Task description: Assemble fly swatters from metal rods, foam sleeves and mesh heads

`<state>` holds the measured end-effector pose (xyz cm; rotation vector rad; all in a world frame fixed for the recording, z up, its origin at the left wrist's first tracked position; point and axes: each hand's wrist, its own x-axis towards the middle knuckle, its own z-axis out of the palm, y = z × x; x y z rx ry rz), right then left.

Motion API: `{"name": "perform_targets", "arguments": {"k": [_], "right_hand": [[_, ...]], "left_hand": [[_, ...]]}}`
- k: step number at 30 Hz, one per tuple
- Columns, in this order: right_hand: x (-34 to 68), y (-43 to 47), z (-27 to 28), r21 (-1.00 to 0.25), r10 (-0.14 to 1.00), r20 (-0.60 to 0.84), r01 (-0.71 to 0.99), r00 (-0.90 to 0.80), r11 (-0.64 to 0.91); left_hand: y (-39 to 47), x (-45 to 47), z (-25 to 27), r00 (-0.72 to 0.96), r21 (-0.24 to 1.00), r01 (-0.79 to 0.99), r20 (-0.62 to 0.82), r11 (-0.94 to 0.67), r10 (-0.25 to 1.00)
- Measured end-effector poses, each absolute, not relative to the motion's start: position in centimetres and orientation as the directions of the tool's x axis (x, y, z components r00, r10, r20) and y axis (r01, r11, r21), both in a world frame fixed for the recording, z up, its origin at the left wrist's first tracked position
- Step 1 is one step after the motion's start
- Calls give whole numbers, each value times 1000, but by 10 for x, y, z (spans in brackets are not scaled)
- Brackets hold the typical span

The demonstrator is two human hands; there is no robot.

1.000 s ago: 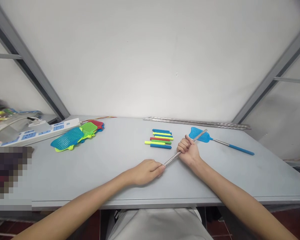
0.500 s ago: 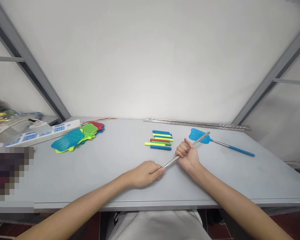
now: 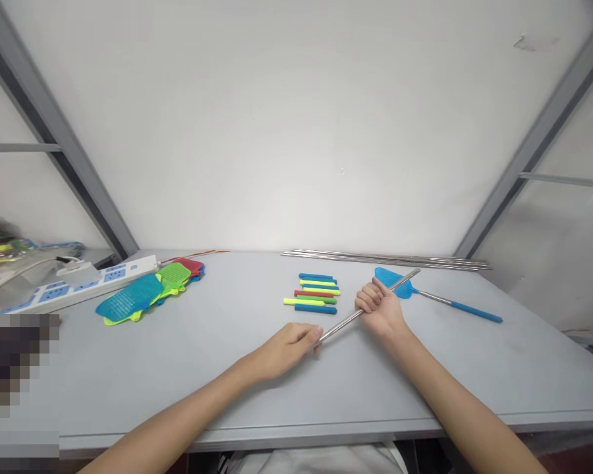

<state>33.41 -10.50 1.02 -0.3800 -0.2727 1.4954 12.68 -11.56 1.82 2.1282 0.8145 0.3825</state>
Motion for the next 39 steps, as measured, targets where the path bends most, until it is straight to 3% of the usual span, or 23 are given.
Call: {"name": "perform_targets", "arguments": {"k": [4,9,39], "right_hand": [[362,-96,9,-404,982,-15,-900,188,166],[382,-89,5,-386,972,-15,-899,233,209],[360,-91,11,-407,975,-91,-901,201,148]], "left_hand": [[-110,122,19,682,775,457,10,-437,731],[-105,121,18,629,734,501,55,-458,776],[-106,123,8,678,616,545,75,-569,731]]}}
